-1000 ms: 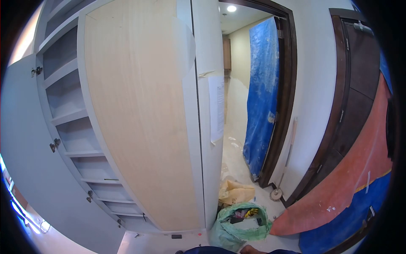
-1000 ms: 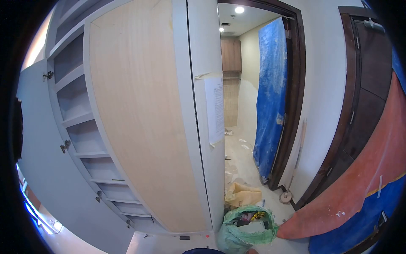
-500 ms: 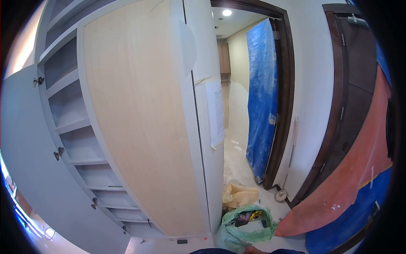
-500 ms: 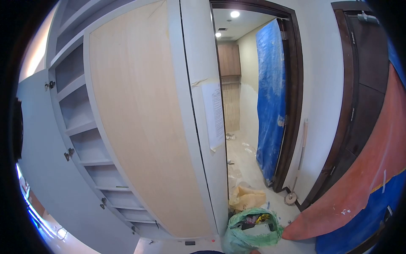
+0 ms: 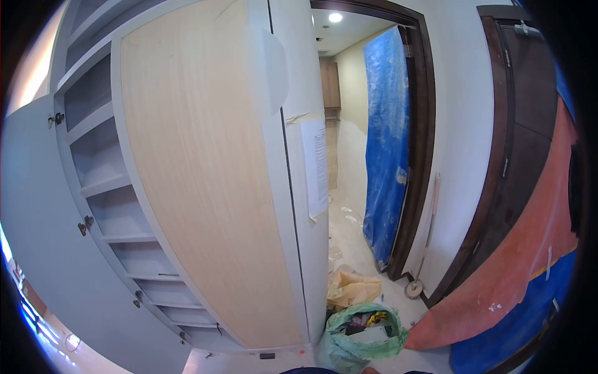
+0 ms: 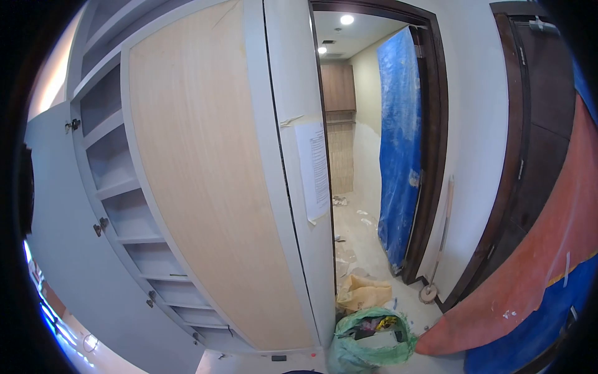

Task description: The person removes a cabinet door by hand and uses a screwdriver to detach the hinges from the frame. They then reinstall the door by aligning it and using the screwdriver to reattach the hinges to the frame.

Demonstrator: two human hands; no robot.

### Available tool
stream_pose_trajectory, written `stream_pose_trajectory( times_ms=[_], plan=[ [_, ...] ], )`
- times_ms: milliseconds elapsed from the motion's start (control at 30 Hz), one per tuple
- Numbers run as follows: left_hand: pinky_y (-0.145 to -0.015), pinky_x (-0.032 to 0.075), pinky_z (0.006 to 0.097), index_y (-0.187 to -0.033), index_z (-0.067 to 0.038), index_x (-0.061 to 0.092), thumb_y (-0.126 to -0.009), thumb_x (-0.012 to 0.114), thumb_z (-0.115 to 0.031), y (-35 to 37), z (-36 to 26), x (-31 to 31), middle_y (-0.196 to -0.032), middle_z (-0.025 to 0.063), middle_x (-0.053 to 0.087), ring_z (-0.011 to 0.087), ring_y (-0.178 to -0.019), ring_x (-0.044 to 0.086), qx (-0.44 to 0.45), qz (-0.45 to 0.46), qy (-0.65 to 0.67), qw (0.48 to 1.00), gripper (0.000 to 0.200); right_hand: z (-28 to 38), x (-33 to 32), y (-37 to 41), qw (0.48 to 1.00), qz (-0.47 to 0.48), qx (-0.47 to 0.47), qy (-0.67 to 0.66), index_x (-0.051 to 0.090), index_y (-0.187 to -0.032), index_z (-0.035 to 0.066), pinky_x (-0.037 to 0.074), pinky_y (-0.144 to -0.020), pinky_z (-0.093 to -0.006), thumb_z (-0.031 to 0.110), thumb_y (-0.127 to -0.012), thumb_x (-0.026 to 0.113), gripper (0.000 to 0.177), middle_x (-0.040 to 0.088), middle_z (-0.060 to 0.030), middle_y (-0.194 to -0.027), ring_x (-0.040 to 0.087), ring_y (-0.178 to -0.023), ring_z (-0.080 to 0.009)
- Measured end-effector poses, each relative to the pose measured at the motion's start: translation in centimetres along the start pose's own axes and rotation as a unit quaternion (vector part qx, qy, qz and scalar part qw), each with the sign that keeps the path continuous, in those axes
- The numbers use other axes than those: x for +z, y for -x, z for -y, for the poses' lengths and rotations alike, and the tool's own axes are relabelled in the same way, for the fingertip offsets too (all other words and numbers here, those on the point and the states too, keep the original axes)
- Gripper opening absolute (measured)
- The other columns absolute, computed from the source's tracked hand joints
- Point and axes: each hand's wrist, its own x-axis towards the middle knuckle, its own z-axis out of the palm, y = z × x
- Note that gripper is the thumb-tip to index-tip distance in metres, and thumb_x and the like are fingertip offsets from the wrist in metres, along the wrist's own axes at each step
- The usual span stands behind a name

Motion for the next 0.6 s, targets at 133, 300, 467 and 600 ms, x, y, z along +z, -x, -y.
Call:
stream_pose_trajectory(
  times_ms=[133,300,467,600],
  plan=[
    [-0.091,0.048,0.0432,-0.094,-0.004,0.071,-0.074,0.058,-0.040,0.2,0.2,0.5,-0.104,0.0208,0.067,0.0368,-0.099,0.063,-0.001,0.003,0.004,1.000,0.043,0.1,-0.2,-0.1,1.000,-0.002,-0.004,0.007,0.057,-0.115,0.004,0.043,-0.084,-0.0383,0.010,-0.076,0.061,0.040,0.059,-0.0180,-0.106,0.054,-0.097,-0.0283],
    [-0.091,0.049,0.0433,-0.093,-0.004,0.072,-0.074,0.058,-0.040,0.3,0.8,0.9,-0.103,0.0206,0.067,0.0366,-0.099,0.063,-0.003,0.007,0.005,1.000,0.043,0.4,-0.3,-0.5,1.000,-0.007,-0.011,0.011,0.055,-0.117,0.003,0.042,-0.086,-0.0387,0.010,-0.076,0.061,0.042,0.057,-0.0187,-0.108,0.053,-0.099,-0.0291],
    [-0.090,0.049,0.0433,-0.093,-0.005,0.072,-0.074,0.059,-0.040,0.9,1.8,3.1,-0.102,0.0204,0.067,0.0364,-0.098,0.064,0.001,0.007,0.012,1.000,0.042,0.3,-0.6,-0.8,0.999,-0.004,-0.021,0.029,0.054,-0.118,0.003,0.041,-0.088,-0.0390,0.010,-0.076,0.060,0.043,0.056,-0.0193,-0.110,0.052,-0.101,-0.0299],
    [-0.090,0.049,0.0433,-0.092,-0.005,0.072,-0.074,0.059,-0.040,1.6,2.7,5.1,-0.102,0.0203,0.067,0.0362,-0.098,0.064,0.004,0.004,0.014,1.000,0.042,0.5,-0.8,-1.1,0.998,0.005,-0.032,0.050,0.053,-0.119,0.003,0.040,-0.089,-0.0393,0.010,-0.076,0.059,0.044,0.055,-0.0199,-0.111,0.051,-0.103,-0.0306]
  ],
)
